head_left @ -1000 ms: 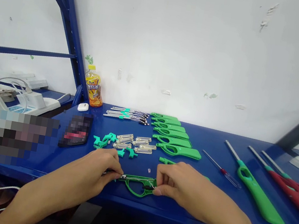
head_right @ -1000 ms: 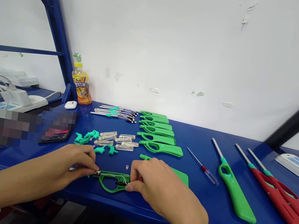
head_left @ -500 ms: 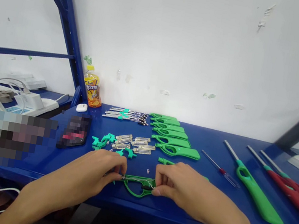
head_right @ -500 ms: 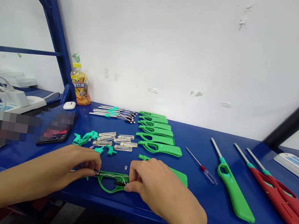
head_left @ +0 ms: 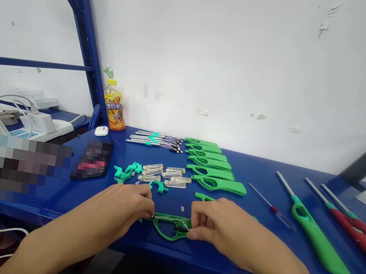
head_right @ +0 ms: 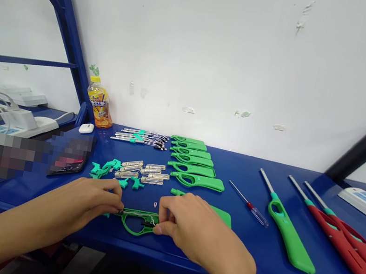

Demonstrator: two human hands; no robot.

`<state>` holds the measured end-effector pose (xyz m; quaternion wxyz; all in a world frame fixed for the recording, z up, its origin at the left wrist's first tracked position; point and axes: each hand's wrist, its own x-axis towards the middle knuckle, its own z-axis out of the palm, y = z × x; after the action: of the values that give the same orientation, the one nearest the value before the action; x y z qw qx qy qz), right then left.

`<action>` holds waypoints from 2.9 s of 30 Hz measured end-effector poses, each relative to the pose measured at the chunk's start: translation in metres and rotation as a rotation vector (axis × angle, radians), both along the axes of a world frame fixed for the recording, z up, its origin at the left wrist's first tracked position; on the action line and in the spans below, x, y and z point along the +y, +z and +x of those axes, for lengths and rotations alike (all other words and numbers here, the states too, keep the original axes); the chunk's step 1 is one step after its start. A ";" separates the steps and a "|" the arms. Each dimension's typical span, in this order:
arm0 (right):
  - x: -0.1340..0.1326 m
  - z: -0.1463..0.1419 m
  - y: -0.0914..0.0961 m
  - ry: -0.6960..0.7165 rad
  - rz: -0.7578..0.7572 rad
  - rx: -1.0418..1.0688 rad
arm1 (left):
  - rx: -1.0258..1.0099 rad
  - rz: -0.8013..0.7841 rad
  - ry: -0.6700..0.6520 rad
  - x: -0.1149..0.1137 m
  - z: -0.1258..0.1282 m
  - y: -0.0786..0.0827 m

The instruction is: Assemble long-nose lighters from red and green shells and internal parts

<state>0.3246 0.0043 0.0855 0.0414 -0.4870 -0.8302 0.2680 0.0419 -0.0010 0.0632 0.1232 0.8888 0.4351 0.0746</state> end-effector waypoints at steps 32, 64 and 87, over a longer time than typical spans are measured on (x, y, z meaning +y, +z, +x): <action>0.002 0.000 -0.004 -0.075 -0.022 -0.033 | -0.175 -0.049 0.059 0.008 0.000 -0.006; 0.003 0.002 0.002 0.053 0.016 0.078 | 0.010 0.295 0.185 0.007 -0.010 0.019; 0.001 0.007 0.002 0.001 0.056 0.110 | -0.040 0.102 -0.023 -0.008 0.026 -0.009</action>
<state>0.3317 0.0052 0.0873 0.1004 -0.4700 -0.8340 0.2711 0.0675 -0.0092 0.0543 0.0874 0.8971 0.4182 0.1130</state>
